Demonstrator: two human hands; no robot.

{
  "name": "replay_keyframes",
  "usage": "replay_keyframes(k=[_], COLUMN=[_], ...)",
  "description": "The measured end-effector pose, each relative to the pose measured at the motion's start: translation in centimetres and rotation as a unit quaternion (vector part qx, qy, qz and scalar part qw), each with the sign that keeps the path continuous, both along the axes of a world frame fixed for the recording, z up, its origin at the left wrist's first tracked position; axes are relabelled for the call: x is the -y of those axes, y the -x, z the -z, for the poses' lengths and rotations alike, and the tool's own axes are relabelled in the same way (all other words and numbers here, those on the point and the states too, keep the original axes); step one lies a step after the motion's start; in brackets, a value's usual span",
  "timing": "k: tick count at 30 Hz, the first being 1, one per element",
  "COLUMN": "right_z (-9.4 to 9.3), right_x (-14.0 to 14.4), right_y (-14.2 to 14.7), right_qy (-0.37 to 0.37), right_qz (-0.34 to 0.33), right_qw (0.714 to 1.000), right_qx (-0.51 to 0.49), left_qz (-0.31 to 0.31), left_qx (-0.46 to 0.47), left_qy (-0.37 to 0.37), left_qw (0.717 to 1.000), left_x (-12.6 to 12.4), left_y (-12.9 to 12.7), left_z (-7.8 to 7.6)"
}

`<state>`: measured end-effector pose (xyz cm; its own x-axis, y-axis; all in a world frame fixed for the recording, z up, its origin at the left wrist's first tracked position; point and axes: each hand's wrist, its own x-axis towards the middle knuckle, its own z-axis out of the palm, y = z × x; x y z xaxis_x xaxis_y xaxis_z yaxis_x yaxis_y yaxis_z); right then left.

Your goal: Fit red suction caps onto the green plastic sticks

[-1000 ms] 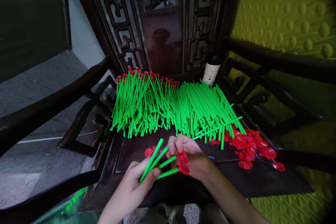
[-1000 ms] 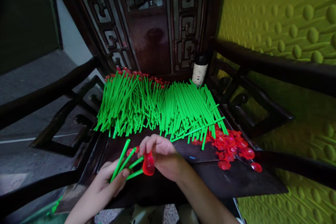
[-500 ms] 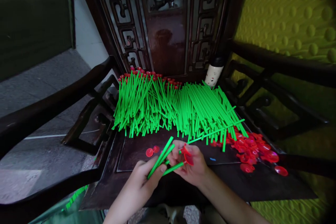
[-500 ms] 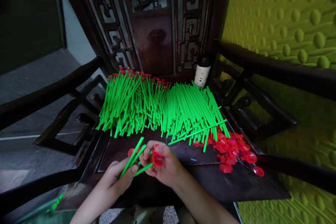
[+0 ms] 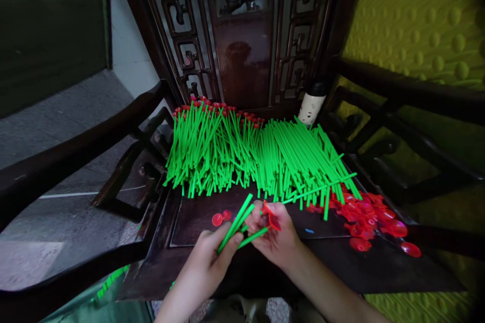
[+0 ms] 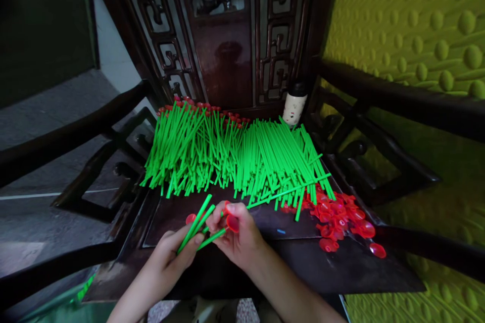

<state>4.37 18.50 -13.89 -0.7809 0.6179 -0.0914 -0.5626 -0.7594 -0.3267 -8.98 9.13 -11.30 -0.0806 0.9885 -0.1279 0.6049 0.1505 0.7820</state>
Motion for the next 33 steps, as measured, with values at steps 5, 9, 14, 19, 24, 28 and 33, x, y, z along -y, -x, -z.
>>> replay_keyframes(k=[5, 9, 14, 19, 24, 28, 33], right_z=[-0.3, -0.3, -0.3, -0.2, -0.3, -0.5, -0.5], right_x=[-0.3, -0.4, -0.6, -0.9, -0.8, -0.6, -0.5], right_y=[0.0, 0.0, -0.1, -0.5, -0.6, -0.5, -0.5], right_qy=[0.022, 0.039, 0.069, 0.075, 0.077, 0.077, 0.113], right_qz=[-0.005, -0.004, -0.015, -0.046, -0.04, -0.019, -0.019], right_qw=[1.0, 0.999, 0.997, 0.996, 0.996, 0.997, 0.993], right_qx=[-0.006, 0.012, 0.022, 0.02, 0.009, -0.005, -0.027], left_qz=[-0.009, 0.002, 0.002, 0.002, -0.016, -0.038, -0.037], left_qx=[0.011, 0.011, -0.004, -0.023, -0.033, -0.01, 0.017], left_qy=[-0.006, -0.009, -0.023, -0.044, -0.049, -0.028, -0.033], left_qw=[1.0, 1.0, 1.0, 0.999, 0.998, 0.999, 0.999], left_x=[0.0, -0.1, 0.0, 0.1, 0.0, 0.1, -0.1], left_y=[-0.1, -0.3, -0.5, -1.0, -1.0, -0.8, -1.1], left_z=[0.3, 0.4, 0.6, 0.5, 0.8, 1.3, 1.2])
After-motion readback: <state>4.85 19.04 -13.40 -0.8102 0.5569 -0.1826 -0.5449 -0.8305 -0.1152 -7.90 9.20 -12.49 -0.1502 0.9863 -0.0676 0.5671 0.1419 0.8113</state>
